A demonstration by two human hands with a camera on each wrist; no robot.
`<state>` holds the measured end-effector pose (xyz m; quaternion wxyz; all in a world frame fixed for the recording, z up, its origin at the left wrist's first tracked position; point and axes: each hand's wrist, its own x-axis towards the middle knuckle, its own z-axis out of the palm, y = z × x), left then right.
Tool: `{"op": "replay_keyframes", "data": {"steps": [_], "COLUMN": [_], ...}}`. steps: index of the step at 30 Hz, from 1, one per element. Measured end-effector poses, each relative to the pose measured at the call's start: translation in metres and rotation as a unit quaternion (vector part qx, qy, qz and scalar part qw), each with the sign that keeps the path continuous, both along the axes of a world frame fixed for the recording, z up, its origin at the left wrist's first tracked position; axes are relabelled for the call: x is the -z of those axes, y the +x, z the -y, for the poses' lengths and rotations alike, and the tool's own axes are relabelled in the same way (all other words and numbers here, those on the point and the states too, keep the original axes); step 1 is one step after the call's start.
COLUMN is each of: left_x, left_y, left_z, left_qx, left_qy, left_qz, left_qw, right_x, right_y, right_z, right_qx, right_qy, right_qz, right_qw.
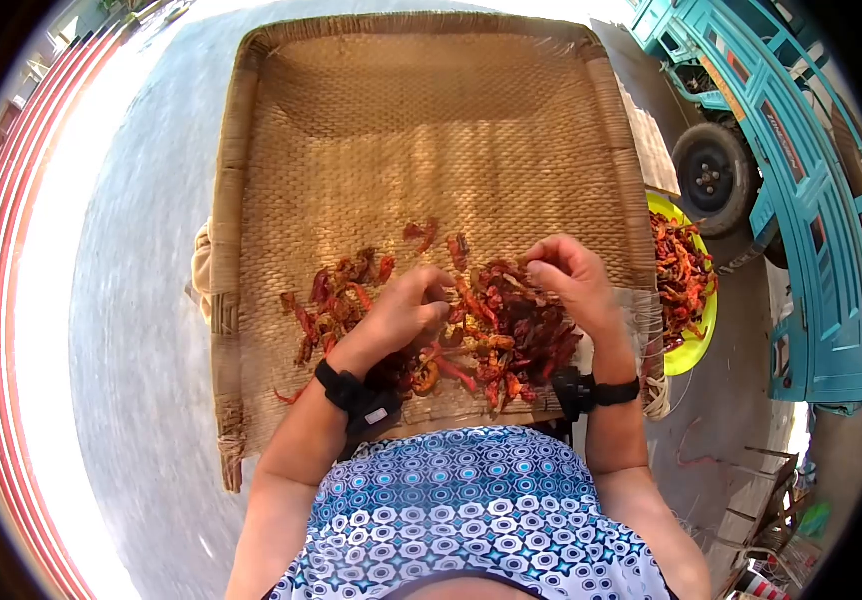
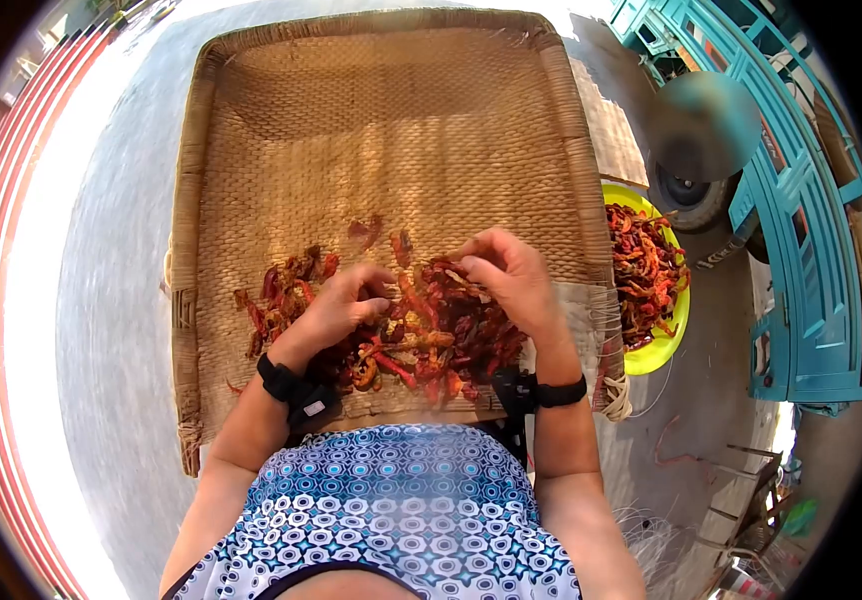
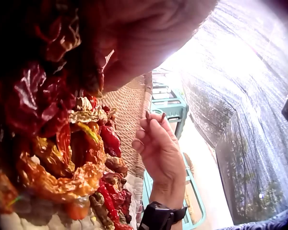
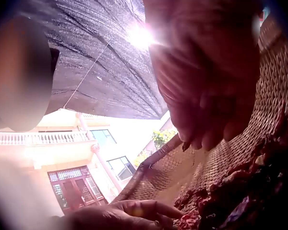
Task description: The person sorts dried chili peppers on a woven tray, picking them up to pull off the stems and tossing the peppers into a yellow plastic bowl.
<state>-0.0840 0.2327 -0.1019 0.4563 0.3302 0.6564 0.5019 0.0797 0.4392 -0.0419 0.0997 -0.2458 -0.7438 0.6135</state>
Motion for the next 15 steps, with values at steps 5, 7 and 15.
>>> {"op": "replay_keyframes", "data": {"steps": [5,7,15], "left_x": [-0.002,-0.006,-0.005], "left_y": [-0.002,0.000,0.001], "left_z": [0.002,0.003,-0.001], "left_qx": [0.068,0.065,0.042], "left_qy": [0.035,0.038,0.008], "left_qz": [-0.193,-0.195,-0.104], "left_qw": [0.978,0.978,0.994], "right_x": [-0.002,-0.008,-0.008], "right_y": [0.037,0.039,0.002], "right_z": [-0.039,-0.033,0.056], "right_qx": [0.295,0.321,-0.060], "right_qy": [-0.253,-0.196,0.387], "right_qz": [-0.273,-0.227,0.100], "right_qw": [0.880,0.898,0.915]}}
